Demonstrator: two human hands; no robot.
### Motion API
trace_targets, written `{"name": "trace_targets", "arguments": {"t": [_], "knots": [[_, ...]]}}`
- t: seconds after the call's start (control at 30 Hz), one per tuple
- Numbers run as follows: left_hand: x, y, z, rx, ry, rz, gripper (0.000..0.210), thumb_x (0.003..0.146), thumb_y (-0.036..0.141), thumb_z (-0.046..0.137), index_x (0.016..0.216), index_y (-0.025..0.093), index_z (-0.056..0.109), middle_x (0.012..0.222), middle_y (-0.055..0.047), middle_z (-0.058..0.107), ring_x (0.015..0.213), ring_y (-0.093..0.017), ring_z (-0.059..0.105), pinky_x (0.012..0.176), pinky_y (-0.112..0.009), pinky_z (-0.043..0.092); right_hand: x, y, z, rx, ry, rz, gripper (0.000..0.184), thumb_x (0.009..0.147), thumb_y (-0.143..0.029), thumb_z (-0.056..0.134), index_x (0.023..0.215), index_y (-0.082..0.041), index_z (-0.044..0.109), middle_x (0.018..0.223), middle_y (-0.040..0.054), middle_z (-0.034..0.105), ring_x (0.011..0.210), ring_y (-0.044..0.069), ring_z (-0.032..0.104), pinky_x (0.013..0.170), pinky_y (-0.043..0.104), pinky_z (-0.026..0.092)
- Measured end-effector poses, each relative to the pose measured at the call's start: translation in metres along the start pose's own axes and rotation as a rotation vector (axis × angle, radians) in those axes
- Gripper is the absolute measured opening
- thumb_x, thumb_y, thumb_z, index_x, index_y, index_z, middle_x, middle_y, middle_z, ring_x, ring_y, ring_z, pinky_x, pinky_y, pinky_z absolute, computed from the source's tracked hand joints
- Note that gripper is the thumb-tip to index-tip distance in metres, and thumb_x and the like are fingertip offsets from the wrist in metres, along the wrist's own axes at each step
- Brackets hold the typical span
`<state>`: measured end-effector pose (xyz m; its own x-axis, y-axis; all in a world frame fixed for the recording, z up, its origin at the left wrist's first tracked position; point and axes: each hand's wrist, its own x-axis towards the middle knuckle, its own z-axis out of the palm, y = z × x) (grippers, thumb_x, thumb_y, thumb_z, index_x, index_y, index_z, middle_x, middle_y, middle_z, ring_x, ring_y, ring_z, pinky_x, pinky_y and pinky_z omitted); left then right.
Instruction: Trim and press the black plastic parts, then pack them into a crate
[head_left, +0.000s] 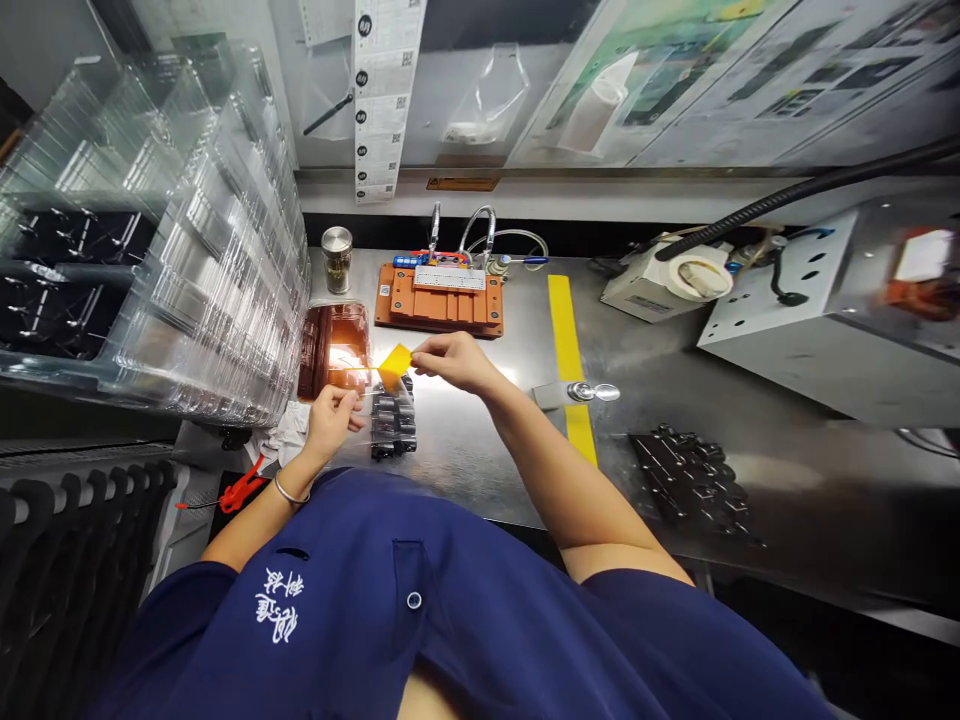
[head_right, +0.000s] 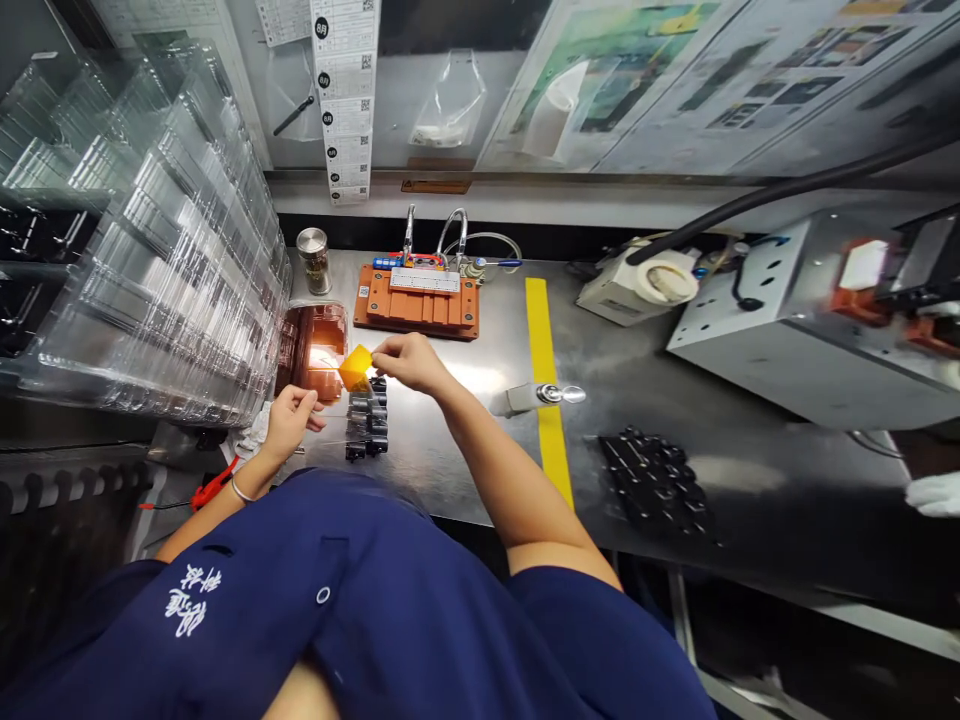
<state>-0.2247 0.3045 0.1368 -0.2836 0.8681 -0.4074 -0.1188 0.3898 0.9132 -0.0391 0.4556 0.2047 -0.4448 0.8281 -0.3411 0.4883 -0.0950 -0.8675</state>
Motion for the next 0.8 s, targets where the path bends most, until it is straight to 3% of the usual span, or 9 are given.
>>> {"name": "trace_targets", "arguments": {"t": [0.07,0.13,0.23,0.33,0.4,0.47,0.57,0.67,0.8], "knots": [[-0.017,-0.022,-0.008,0.071,0.023,-0.109,0.034,0.081,0.052,0.055,0.082,0.020,0.047,0.069,0.002,0.062,0.038,-0.009,0.052,0.037,-0.022,0.040,-0.010,0.024,-0.024,0.106,0.214,0.183,0.008,0.065,-0.019,0.071,0.062,-0.012,0.068,0.052,0.0031,0.065,0.052,0.013,0.063,0.047,0.019,0.049],[-0.035,-0.045,-0.018,0.215,-0.071,-0.160,0.028,0.083,0.047,0.054,0.077,0.020,0.046,0.064,0.004,0.059,0.036,-0.008,0.047,0.038,-0.022,0.036,-0.033,0.049,-0.050,0.188,0.418,0.337,0.008,0.063,-0.014,0.072,0.060,-0.012,0.065,0.052,0.0039,0.065,0.050,0.014,0.065,0.047,0.020,0.051],[-0.056,-0.070,-0.029,0.458,-0.353,-0.151,0.020,0.081,0.035,0.056,0.070,0.021,0.048,0.058,0.004,0.057,0.050,-0.011,0.054,0.052,-0.023,0.041,-0.084,0.077,-0.081,0.259,0.772,0.441,0.011,0.065,-0.007,0.069,0.058,-0.012,0.062,0.049,0.0026,0.063,0.046,0.012,0.063,0.045,0.019,0.050],[-0.061,-0.074,-0.032,0.659,-0.445,-0.055,0.013,0.074,0.027,0.063,0.080,0.021,0.054,0.076,0.000,0.064,0.073,-0.017,0.061,0.069,-0.029,0.047,-0.139,0.090,-0.094,0.312,1.048,0.453,0.016,0.074,-0.005,0.062,0.059,-0.013,0.061,0.048,0.0003,0.060,0.043,0.009,0.061,0.047,0.017,0.050],[-0.057,-0.070,-0.028,0.704,-0.471,0.103,0.020,0.069,0.023,0.066,0.087,0.021,0.057,0.093,-0.004,0.066,0.091,-0.021,0.061,0.082,-0.033,0.048,-0.169,0.094,-0.093,0.349,1.110,0.445,0.016,0.076,-0.005,0.061,0.062,-0.013,0.062,0.050,0.0003,0.061,0.044,0.008,0.061,0.049,0.016,0.051],[-0.052,-0.064,-0.021,0.655,-0.626,0.200,0.012,0.073,0.023,0.062,0.084,0.022,0.061,0.095,-0.005,0.068,0.096,-0.022,0.061,0.088,-0.035,0.047,-0.191,0.099,-0.087,0.389,1.134,0.428,0.013,0.074,-0.005,0.063,0.063,-0.013,0.062,0.052,0.0008,0.063,0.046,0.009,0.063,0.049,0.016,0.051],[-0.044,-0.052,-0.010,0.537,-0.959,0.069,0.019,0.085,0.035,0.053,0.085,0.021,0.067,0.087,-0.005,0.072,0.084,-0.020,0.066,0.083,-0.034,0.051,-0.220,0.110,-0.077,0.430,1.179,0.402,0.011,0.069,-0.006,0.067,0.063,-0.014,0.062,0.052,-0.0002,0.064,0.046,0.010,0.064,0.046,0.016,0.051],[-0.041,-0.039,0.003,0.450,-1.214,-0.110,0.034,0.087,0.046,0.053,0.102,0.021,0.071,0.104,-0.008,0.074,0.098,-0.022,0.068,0.090,-0.035,0.052,-0.258,0.129,-0.074,0.446,1.240,0.386,0.008,0.068,-0.011,0.069,0.063,-0.014,0.063,0.050,-0.0014,0.063,0.045,0.010,0.063,0.045,0.016,0.051],[-0.056,-0.046,0.043,0.483,-1.357,-0.097,0.031,0.077,0.040,0.069,0.102,0.023,0.074,0.114,-0.009,0.072,0.108,-0.026,0.066,0.098,-0.036,0.049,-0.337,0.159,-0.076,0.442,1.319,0.381,0.012,0.067,-0.021,0.073,0.065,-0.014,0.063,0.051,-0.0004,0.063,0.047,0.012,0.064,0.044,0.018,0.051]]}}
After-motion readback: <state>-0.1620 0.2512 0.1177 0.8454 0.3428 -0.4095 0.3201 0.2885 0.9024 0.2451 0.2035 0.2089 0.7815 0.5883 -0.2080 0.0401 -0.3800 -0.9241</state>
